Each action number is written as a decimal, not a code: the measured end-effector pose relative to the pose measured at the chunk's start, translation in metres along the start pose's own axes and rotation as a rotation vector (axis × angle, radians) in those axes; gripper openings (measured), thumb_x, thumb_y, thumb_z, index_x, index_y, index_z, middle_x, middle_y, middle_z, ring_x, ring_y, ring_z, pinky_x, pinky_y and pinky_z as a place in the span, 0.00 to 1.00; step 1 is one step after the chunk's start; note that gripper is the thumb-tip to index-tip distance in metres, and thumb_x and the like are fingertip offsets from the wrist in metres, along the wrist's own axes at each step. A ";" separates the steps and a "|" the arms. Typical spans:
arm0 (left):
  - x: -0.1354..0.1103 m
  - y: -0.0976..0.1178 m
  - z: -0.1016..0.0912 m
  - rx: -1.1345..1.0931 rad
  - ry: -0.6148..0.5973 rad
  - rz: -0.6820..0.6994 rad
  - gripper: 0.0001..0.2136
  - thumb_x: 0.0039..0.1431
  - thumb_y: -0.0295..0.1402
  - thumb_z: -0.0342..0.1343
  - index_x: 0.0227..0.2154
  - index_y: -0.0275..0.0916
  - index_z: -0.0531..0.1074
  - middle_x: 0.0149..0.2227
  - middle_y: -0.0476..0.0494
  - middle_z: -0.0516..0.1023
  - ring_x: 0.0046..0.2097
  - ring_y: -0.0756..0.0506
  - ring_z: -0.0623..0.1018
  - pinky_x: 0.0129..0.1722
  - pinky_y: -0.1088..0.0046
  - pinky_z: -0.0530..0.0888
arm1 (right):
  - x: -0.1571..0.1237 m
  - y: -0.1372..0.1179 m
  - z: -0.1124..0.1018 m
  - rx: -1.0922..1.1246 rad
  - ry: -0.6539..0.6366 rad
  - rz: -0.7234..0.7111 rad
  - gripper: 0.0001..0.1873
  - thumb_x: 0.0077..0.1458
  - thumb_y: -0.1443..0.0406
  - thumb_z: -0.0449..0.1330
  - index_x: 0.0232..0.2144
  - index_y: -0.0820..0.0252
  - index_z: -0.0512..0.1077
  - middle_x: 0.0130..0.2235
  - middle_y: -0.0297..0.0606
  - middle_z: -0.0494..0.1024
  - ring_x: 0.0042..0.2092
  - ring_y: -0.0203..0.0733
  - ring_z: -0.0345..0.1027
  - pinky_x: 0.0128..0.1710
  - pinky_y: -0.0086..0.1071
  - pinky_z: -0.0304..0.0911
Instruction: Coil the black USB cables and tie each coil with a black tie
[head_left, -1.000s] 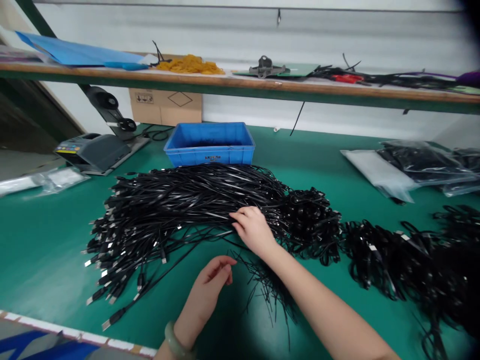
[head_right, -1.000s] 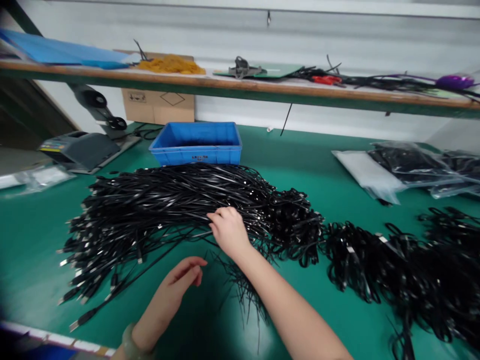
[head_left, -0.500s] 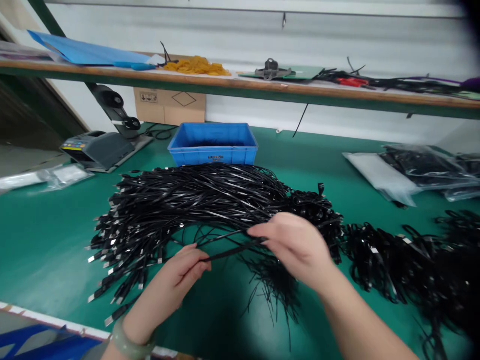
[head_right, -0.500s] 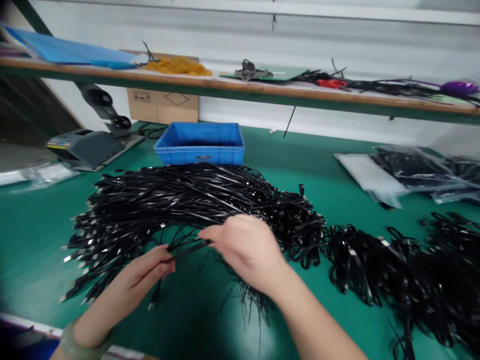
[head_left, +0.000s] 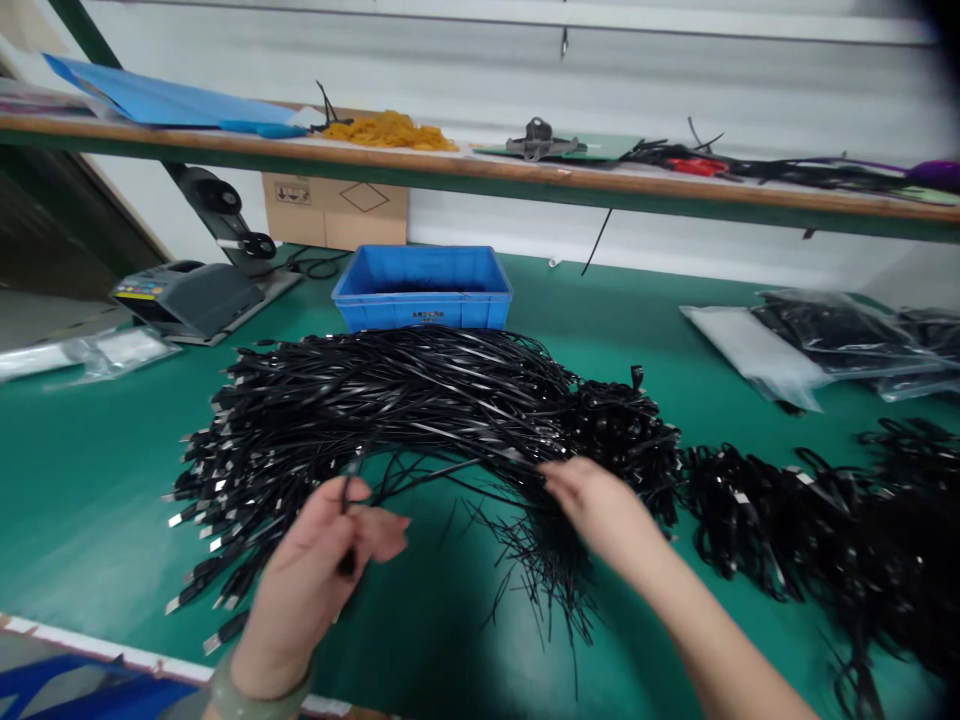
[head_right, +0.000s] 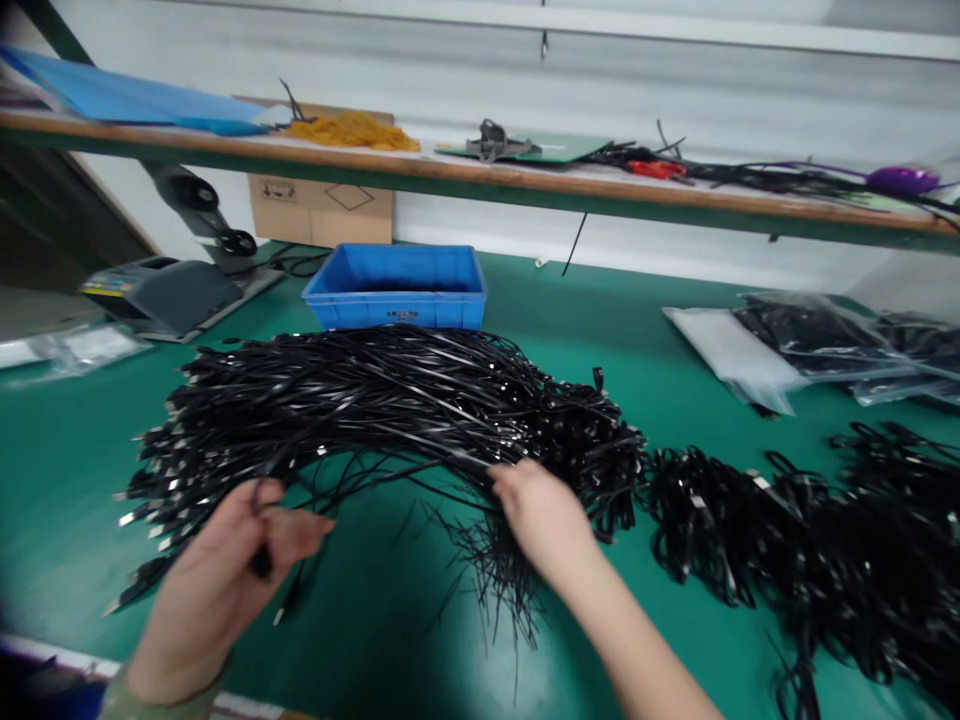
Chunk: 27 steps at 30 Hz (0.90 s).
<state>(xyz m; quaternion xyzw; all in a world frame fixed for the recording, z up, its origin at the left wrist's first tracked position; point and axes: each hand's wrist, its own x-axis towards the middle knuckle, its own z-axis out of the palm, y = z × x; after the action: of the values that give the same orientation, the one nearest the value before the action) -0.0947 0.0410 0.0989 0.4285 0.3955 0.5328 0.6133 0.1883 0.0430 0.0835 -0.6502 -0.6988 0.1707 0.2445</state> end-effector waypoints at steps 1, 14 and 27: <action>0.002 -0.005 0.007 0.124 -0.023 -0.050 0.10 0.50 0.42 0.58 0.35 0.46 0.69 0.25 0.51 0.78 0.32 0.45 0.75 0.40 0.67 0.69 | -0.006 -0.012 0.010 0.042 -0.163 -0.060 0.14 0.52 0.70 0.54 0.39 0.54 0.75 0.36 0.40 0.78 0.37 0.44 0.70 0.38 0.35 0.64; -0.003 -0.035 0.013 0.012 -0.607 -0.499 0.14 0.49 0.44 0.57 0.30 0.36 0.70 0.13 0.59 0.58 0.17 0.56 0.56 0.25 0.75 0.65 | -0.009 -0.030 0.028 0.963 -0.803 0.244 0.14 0.52 0.58 0.57 0.33 0.61 0.76 0.19 0.26 0.60 0.19 0.27 0.50 0.17 0.22 0.48; -0.014 -0.067 0.049 -0.135 -0.396 -0.785 0.19 0.43 0.47 0.60 0.28 0.34 0.72 0.20 0.54 0.61 0.23 0.53 0.63 0.26 0.73 0.66 | -0.001 -0.035 0.060 1.552 -0.319 0.293 0.09 0.40 0.64 0.68 0.26 0.59 0.72 0.31 0.35 0.78 0.35 0.36 0.70 0.40 0.30 0.61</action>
<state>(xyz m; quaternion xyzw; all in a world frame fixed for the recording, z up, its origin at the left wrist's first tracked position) -0.0289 0.0177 0.0518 0.2988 0.3673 0.1917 0.8597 0.1258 0.0435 0.0537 -0.3478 -0.3153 0.7286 0.4988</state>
